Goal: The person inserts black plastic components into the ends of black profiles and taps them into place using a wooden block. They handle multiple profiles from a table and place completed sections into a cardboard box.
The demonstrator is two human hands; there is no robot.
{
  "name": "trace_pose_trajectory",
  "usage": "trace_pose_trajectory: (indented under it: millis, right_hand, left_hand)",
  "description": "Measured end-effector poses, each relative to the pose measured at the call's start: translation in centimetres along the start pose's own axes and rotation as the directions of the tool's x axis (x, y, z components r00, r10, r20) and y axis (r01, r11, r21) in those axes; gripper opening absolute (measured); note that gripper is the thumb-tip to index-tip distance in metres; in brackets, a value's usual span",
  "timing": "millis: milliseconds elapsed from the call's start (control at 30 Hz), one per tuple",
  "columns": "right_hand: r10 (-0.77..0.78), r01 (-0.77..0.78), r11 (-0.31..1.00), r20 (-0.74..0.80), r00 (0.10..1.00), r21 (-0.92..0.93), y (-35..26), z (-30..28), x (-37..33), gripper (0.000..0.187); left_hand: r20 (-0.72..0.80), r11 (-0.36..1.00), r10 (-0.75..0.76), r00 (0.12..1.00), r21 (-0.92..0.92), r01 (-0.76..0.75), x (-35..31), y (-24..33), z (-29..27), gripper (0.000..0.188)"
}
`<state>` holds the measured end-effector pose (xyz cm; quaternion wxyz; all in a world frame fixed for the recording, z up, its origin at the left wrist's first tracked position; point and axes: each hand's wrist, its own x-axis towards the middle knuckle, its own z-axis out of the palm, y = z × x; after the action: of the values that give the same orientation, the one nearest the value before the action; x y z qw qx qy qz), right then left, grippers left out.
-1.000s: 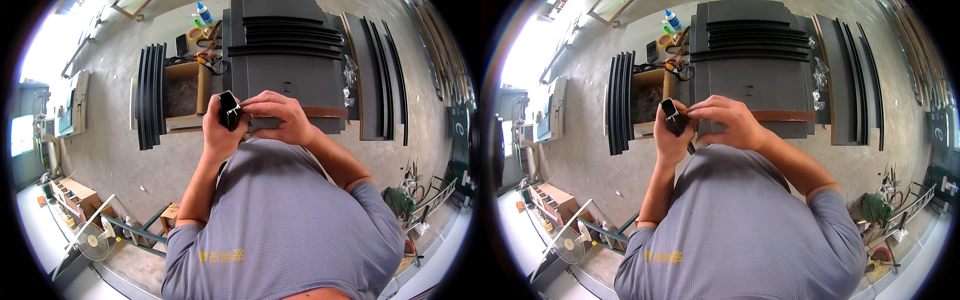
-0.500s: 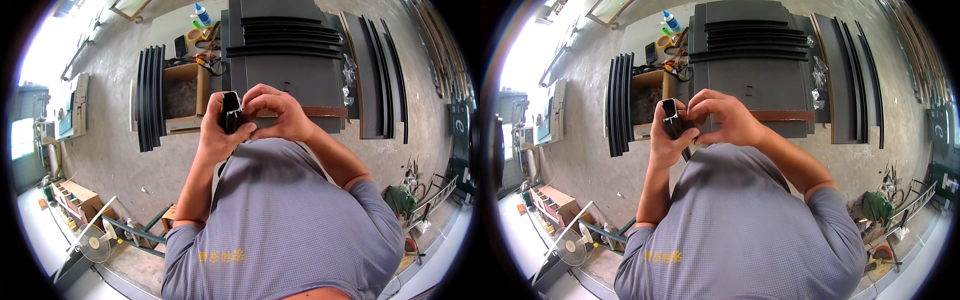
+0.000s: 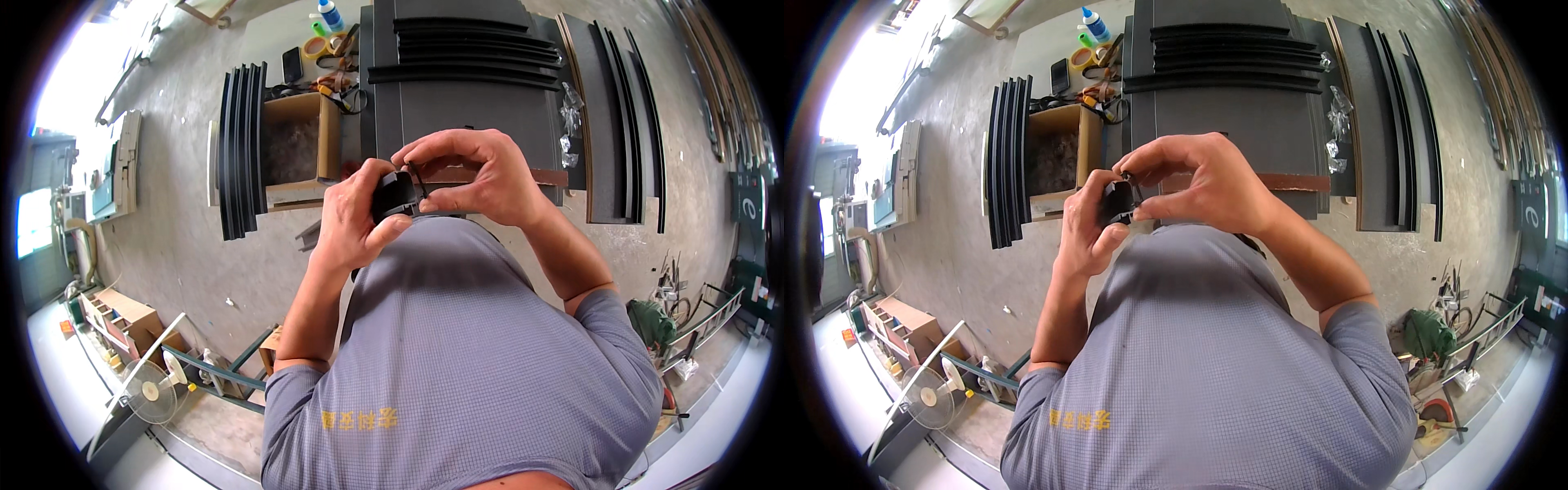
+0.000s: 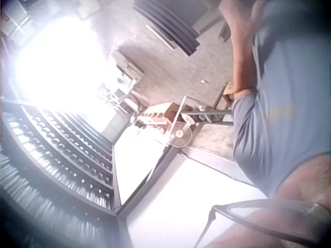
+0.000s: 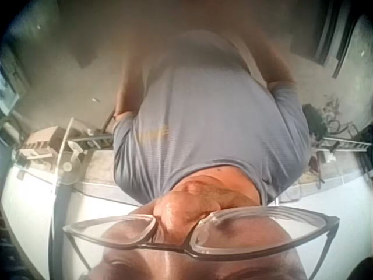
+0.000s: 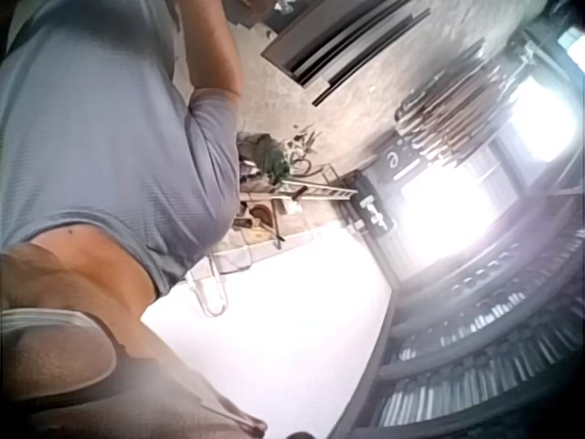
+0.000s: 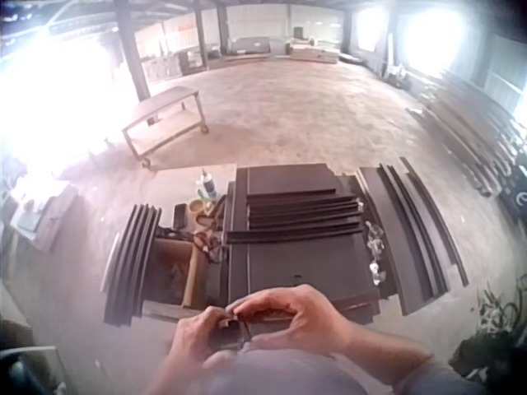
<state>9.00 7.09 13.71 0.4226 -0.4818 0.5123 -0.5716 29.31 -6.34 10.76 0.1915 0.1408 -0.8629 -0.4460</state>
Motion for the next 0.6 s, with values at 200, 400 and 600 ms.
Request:
trace_pose_trajectory:
  millis: [200,400,600]
  right_hand:
    - [0.091,-0.092,0.995,0.038,0.995,0.027,-0.6,0.1,0.0,0.048]
    - [0.101,-0.103,0.993,0.045,0.994,0.052,-0.6,0.2,0.0,0.046]
    - [0.108,-0.107,0.994,0.044,0.993,-0.025,-1.3,0.2,0.1,0.044]
  left_hand:
    - [0.012,0.999,-0.014,1.0,0.041,0.014,-0.2,0.2,-0.1,0.065]
    - [0.007,0.999,-0.015,1.0,0.047,0.015,-0.2,0.1,-0.3,0.062]
    - [0.008,0.999,-0.01,1.0,0.042,0.01,-0.2,0.2,-0.3,0.061]
